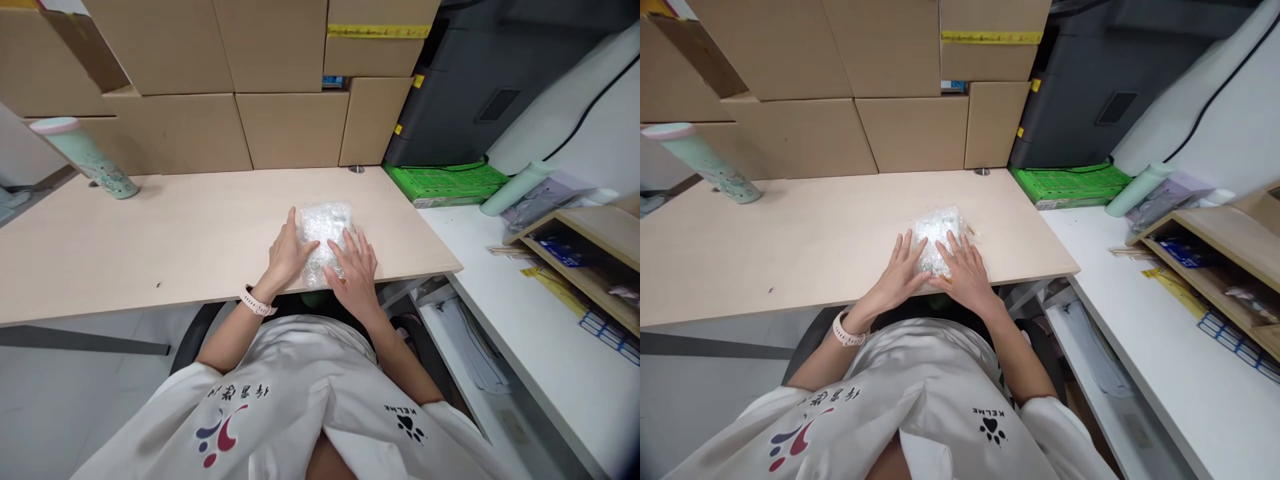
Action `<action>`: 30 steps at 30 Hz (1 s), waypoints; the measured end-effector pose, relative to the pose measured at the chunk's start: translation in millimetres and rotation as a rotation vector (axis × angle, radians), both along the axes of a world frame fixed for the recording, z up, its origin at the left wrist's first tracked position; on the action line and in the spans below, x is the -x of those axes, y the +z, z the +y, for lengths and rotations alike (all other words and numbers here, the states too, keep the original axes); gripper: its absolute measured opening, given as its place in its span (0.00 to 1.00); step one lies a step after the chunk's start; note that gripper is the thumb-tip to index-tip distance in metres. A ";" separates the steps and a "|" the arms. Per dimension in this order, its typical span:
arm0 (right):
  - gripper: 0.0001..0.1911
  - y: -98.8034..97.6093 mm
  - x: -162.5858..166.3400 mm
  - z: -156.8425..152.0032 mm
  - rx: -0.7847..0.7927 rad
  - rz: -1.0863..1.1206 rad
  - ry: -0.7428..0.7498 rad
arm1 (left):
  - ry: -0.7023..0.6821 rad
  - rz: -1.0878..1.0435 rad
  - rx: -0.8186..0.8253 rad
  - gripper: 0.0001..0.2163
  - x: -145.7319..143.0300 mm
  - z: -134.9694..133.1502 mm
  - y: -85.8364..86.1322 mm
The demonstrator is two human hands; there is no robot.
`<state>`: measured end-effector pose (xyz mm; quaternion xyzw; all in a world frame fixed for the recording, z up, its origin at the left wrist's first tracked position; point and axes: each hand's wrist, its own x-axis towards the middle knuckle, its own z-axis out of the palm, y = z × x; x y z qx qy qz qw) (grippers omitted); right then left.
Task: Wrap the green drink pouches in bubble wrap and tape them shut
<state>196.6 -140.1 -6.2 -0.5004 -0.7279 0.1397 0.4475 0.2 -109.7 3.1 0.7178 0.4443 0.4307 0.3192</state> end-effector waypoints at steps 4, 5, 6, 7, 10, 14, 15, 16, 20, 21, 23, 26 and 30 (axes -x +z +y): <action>0.35 3.6 -14.2 28.3 0.074 -0.102 0.101 | -0.019 0.223 -0.059 0.31 1.5 6.1 -12.2; 0.36 4.5 -15.4 33.1 0.093 -0.128 0.110 | -0.025 0.314 -0.069 0.31 1.7 9.2 -15.0; 0.38 4.9 -15.6 36.3 0.113 -0.158 0.115 | -0.033 0.412 -0.074 0.31 2.0 11.8 -17.4; 0.40 4.9 -15.0 37.9 0.134 -0.188 0.120 | -0.042 0.508 -0.076 0.30 2.2 13.5 -19.3; 0.45 2.9 -11.6 37.1 0.199 -0.254 0.136 | -0.052 0.704 -0.079 0.29 1.8 13.3 -20.6; 0.45 2.8 -13.3 36.3 0.242 -0.307 0.180 | -0.040 0.796 -0.047 0.28 -2.6 6.5 -11.7; 0.45 3.6 -15.2 35.9 0.255 -0.305 0.193 | -0.039 0.796 -0.038 0.28 -3.4 4.2 -8.4; 0.45 4.4 -17.4 34.9 0.269 -0.285 0.202 | -0.036 0.785 -0.033 0.29 -3.9 1.7 -5.2; 0.40 5.1 -25.1 27.9 0.324 -0.016 0.162 | -0.009 0.669 -0.037 0.30 -1.5 -8.7 4.2; 0.38 4.7 -26.1 27.0 0.338 0.046 0.142 | -0.006 0.634 -0.042 0.30 -0.7 -10.3 5.3; 0.39 4.2 -26.7 28.1 0.375 0.111 0.122 | -0.009 0.556 -0.047 0.28 0.0 -11.2 5.8; 0.42 4.8 -25.9 34.6 0.423 0.152 0.139 | 0.013 0.405 -0.026 0.27 -0.8 -7.2 3.1; 0.39 3.6 -25.9 38.1 0.416 0.332 0.096 | 0.008 0.217 0.011 0.27 -0.4 -2.2 -1.6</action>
